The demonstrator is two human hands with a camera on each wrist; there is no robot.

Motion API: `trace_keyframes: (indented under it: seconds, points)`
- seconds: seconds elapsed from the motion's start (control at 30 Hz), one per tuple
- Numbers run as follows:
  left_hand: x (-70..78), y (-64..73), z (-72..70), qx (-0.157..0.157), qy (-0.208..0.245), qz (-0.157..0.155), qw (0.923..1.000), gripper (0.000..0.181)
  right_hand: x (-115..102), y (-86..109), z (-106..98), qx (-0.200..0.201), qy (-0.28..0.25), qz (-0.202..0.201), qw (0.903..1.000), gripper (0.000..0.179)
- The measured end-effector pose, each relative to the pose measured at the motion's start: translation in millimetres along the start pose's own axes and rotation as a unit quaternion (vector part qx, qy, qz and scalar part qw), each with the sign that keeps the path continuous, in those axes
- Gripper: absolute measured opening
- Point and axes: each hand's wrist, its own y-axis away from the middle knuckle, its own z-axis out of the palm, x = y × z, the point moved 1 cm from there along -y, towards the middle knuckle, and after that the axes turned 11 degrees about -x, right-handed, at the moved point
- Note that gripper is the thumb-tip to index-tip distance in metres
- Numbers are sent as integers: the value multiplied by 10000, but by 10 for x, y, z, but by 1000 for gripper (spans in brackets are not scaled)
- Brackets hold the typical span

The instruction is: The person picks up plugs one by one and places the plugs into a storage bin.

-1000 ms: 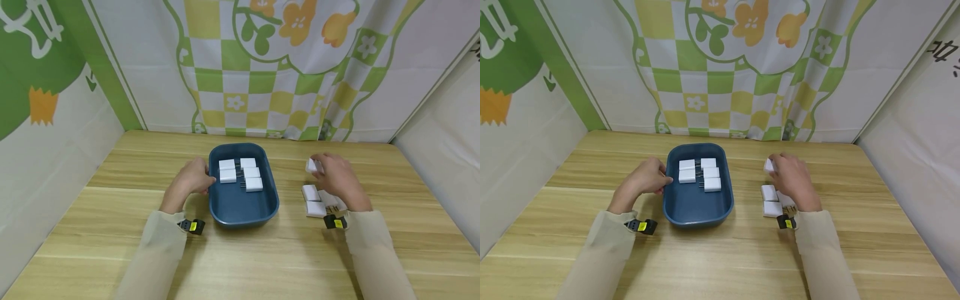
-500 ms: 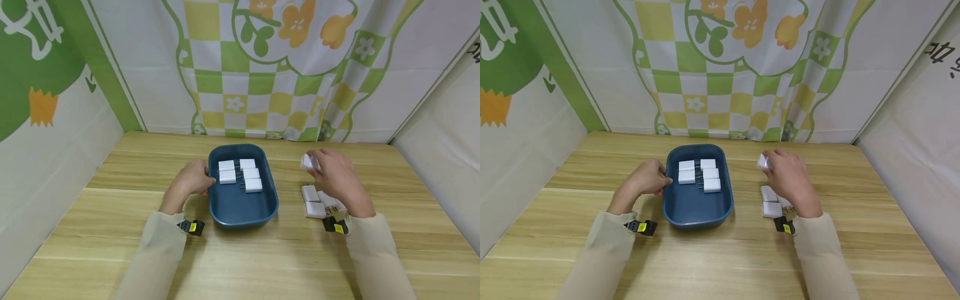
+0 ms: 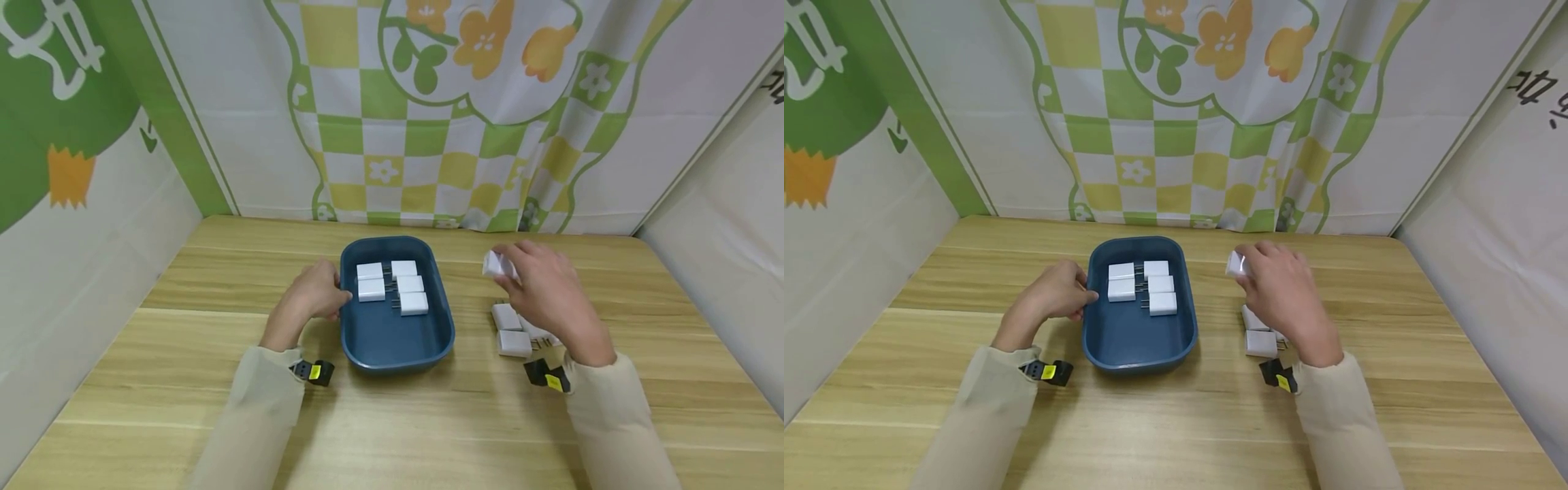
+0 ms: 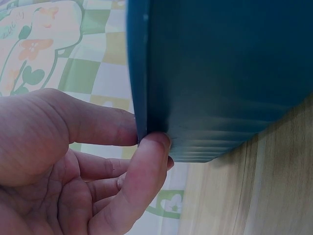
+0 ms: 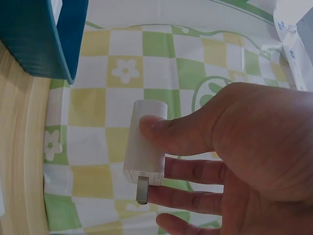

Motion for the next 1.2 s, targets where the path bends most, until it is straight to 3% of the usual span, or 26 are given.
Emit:
trace_keyframes:
  seconds: [0.6,1.2]
  points:
    - [-8,-7,5,-7,-14,39,10000,19,-211,12,38,-127,227,-242,9994,38]
    - [-2,-10,-1,-37,-39,-63,10000,19,-576,-47,122,-328,281,-914,9949,42]
